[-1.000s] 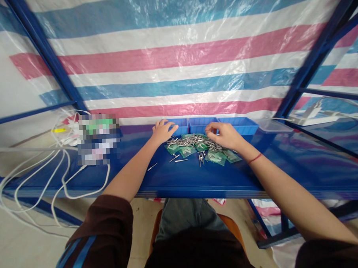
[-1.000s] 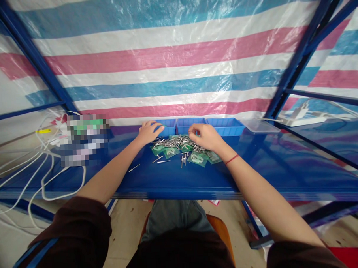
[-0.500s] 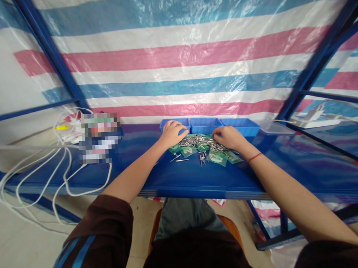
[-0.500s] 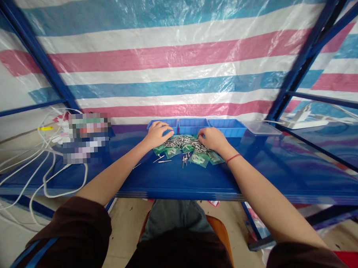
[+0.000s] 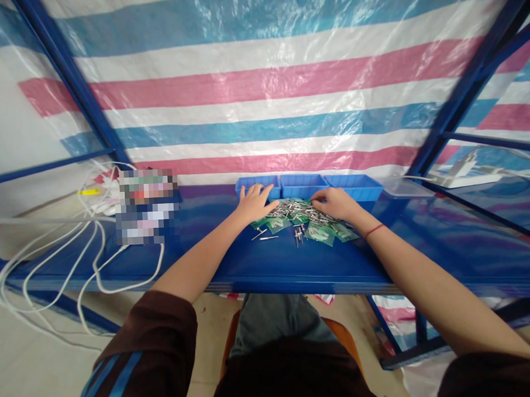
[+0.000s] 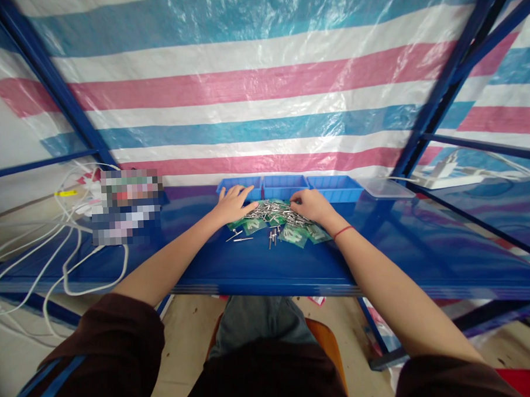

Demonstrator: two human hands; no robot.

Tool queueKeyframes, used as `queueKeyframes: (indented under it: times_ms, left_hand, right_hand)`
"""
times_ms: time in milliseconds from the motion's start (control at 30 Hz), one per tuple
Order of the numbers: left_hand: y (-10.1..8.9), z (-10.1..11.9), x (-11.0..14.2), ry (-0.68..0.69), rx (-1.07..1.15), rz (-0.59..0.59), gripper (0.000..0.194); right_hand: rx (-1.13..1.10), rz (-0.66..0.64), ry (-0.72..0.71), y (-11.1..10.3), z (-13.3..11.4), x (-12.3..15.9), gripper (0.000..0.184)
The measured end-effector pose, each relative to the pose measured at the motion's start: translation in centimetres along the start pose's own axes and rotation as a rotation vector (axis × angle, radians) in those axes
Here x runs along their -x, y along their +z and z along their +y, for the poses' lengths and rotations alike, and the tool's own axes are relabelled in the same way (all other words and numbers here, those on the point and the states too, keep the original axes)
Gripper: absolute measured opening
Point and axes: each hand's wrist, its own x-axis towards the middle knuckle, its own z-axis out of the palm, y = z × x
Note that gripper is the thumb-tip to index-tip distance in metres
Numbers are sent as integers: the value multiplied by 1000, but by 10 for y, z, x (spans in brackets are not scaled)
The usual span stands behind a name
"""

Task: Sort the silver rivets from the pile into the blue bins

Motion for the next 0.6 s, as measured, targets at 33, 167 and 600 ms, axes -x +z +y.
queueKeyframes:
  times_ms: [33, 167, 600]
  left_hand:
    - [0, -1, 0, -1, 18, 5, 60]
    - [-3, 2, -1, 49, 175, 74, 62]
    - [-13, 50, 1, 87, 919, 142, 17]
  right_hand:
    - [24, 30, 6, -2, -2, 1, 26]
    - [8, 276, 81, -9, -8, 4, 28]
    - [-1016, 232, 18, -7, -44, 7, 35]
